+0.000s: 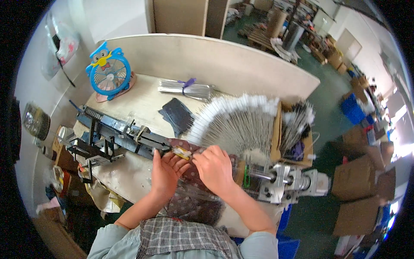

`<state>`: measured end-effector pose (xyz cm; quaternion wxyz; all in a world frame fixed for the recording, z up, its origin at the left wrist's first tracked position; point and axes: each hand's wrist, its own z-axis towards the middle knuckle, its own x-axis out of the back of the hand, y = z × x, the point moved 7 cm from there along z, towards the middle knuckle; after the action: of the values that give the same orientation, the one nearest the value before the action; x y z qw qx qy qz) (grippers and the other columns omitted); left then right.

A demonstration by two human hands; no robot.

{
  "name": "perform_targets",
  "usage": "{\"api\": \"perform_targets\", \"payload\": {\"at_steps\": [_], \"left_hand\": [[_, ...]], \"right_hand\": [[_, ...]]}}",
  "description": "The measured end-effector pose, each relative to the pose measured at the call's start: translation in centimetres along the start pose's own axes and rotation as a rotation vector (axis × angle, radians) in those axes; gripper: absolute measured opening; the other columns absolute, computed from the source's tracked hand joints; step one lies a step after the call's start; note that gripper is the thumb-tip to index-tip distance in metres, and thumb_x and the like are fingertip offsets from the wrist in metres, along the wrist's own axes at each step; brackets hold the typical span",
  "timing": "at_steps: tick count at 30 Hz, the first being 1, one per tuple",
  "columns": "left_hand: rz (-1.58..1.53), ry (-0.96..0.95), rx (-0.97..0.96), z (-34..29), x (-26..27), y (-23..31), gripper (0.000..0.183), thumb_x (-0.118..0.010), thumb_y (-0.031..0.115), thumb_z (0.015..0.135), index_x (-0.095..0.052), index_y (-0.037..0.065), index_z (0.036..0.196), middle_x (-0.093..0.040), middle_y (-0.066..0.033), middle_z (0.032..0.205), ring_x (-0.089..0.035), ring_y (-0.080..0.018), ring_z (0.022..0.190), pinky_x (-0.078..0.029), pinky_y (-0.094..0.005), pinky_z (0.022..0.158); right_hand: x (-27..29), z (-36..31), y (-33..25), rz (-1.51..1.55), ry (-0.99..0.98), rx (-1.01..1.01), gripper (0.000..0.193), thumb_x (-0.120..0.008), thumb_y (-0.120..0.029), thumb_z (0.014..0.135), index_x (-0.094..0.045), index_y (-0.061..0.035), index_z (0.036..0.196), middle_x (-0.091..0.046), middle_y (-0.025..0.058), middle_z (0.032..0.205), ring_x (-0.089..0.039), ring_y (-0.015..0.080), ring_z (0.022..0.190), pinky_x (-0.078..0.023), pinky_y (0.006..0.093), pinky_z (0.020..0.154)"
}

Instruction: Manually assemble and secure components using a bench-mounted fixture and small tools.

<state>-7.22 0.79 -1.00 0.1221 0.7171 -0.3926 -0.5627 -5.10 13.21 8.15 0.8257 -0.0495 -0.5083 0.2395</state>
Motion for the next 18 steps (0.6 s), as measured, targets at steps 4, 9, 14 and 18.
{"api": "perform_targets", "payload": {"at_steps": [4, 9, 14, 18], "left_hand": [[0.065, -0.001, 0.02, -0.5, 0.4, -0.1, 0.07, -0.033, 0.053, 0.092, -0.023, -0.003, 0.133, -0.038, -0.0181, 0.129, -0.045, -0.028, 0.113, -0.036, -0.0407, 0.096], [0.317, -0.009, 0.069, -2.1, 1.8, 0.5, 0.059, -0.044, 0.041, 0.091, -0.031, 0.001, 0.132, -0.047, -0.0152, 0.122, -0.05, -0.0272, 0.109, -0.039, -0.0387, 0.093], [0.202, 0.338, -0.198, -3.4, 16.4, 7.4, 0.044, -0.057, 0.033, 0.085, -0.048, 0.007, 0.119, -0.057, -0.0049, 0.108, -0.055, -0.0184, 0.096, -0.045, -0.0285, 0.077], [-0.251, 0.686, -0.372, -7.0, 29.3, 14.5, 0.029, -0.058, 0.041, 0.084, -0.058, 0.012, 0.084, -0.057, -0.0003, 0.071, -0.054, -0.0125, 0.065, -0.043, -0.0247, 0.056]], "right_hand": [[1.2, 0.2, 0.4, 0.067, 0.02, -0.025, 0.016, -0.068, -0.013, 0.07, -0.066, -0.0077, 0.085, -0.061, 0.003, 0.079, -0.054, 0.0226, 0.083, -0.044, 0.0347, 0.071], [2.8, -2.4, 1.2, 0.133, 0.087, -0.055, 0.02, -0.066, -0.013, 0.074, -0.064, -0.0068, 0.093, -0.062, 0.0038, 0.081, -0.058, 0.0212, 0.077, -0.048, 0.0318, 0.066], [0.2, -8.9, 2.6, 0.225, -0.194, -0.234, 0.017, -0.064, -0.016, 0.077, -0.065, -0.0075, 0.092, -0.063, 0.0057, 0.08, -0.061, 0.0238, 0.072, -0.05, 0.0329, 0.06], [-4.7, -12.1, 2.7, 0.141, -0.298, -0.283, 0.015, -0.063, -0.021, 0.079, -0.067, -0.0084, 0.086, -0.063, 0.0036, 0.08, -0.062, 0.0231, 0.07, -0.05, 0.0326, 0.058]]}}
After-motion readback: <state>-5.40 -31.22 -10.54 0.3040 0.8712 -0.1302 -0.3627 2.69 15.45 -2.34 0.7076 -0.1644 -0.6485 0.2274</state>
